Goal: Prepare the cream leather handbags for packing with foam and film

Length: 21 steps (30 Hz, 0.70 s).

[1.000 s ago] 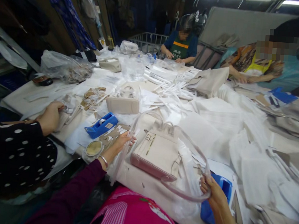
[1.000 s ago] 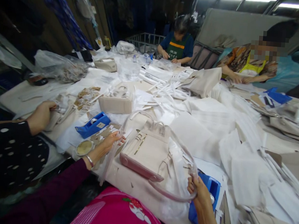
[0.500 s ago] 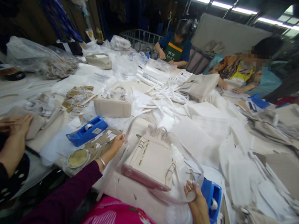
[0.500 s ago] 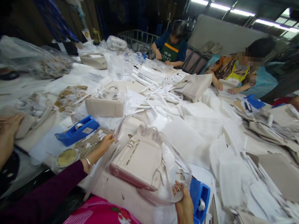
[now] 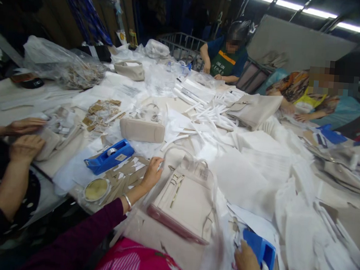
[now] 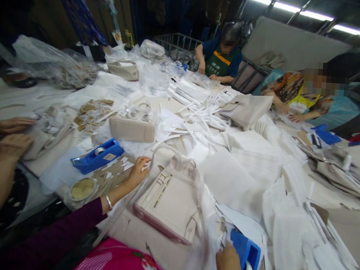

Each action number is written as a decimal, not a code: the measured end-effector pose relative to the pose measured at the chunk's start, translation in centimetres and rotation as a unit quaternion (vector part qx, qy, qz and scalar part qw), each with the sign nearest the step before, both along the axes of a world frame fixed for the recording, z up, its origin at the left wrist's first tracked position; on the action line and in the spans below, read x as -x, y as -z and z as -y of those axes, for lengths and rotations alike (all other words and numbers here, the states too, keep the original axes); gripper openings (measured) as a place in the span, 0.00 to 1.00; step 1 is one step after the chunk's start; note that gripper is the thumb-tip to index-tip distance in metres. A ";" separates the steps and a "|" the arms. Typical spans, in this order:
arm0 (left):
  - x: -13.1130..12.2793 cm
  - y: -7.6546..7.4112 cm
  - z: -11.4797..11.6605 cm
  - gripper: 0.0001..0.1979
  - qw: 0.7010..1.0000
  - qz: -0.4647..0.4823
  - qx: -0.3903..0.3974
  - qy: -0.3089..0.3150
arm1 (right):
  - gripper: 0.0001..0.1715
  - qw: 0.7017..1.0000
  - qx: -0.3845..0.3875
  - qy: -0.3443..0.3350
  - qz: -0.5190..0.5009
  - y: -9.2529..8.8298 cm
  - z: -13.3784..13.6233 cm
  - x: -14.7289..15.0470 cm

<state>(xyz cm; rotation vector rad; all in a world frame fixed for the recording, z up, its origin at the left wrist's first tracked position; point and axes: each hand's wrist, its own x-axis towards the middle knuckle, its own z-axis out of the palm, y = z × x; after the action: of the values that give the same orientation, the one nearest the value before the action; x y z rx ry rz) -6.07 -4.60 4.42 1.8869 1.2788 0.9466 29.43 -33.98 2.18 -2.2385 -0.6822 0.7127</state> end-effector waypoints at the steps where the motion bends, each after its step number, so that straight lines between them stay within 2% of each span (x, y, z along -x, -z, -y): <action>1: -0.5 -0.4 0.1 0.19 1.000 0.002 -0.002 0.008 | 0.19 0.999 0.002 -0.021 0.038 -0.8 -1.2 0.3; 3: -1.8 -1.2 0.3 0.19 0.999 0.002 -0.005 0.033 | 0.34 0.982 -0.018 -0.102 0.155 -2.1 -4.1 1.8; 5: -3.6 -2.2 0.9 0.19 0.997 -0.004 -0.002 0.074 | 0.42 0.962 -0.051 -0.157 0.219 -2.9 -7.3 4.1; 8: -6.8 -3.4 2.1 0.18 0.987 -0.010 0.017 0.161 | 0.44 0.953 -0.036 -0.189 0.235 -2.7 -11.2 6.5; 10: -9.0 -3.6 3.3 0.17 0.973 -0.024 0.050 0.226 | 0.43 0.960 -0.035 -0.177 0.216 -1.9 -13.0 6.1; 12: -11.3 -3.5 4.7 0.16 0.950 -0.059 0.094 0.291 | 0.40 0.970 -0.063 -0.149 0.179 -1.4 -14.3 3.9; 15: -14.5 -2.9 6.9 0.13 0.910 -0.141 0.144 0.361 | 0.33 0.988 -0.099 -0.100 0.065 -1.9 -15.7 -1.5; 17: -16.4 -2.4 8.4 0.16 0.899 -0.197 0.149 0.360 | 0.31 0.995 -0.100 0.001 -0.004 -2.7 -16.5 -5.3; 19: -17.9 -2.1 9.6 0.21 0.899 -0.244 0.151 0.332 | 0.32 0.988 -0.098 0.118 -0.031 -3.5 -17.2 -8.3; 21: -18.9 -2.0 10.6 0.24 0.893 -0.271 0.172 0.315 | 0.30 0.978 -0.094 0.180 -0.042 -3.8 -17.7 -10.1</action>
<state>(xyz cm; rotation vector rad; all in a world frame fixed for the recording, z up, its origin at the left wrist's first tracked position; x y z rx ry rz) 12.80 -15.23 6.43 2.1238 0.9134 -0.1528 39.56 -16.30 5.94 -2.0669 -0.2768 0.5345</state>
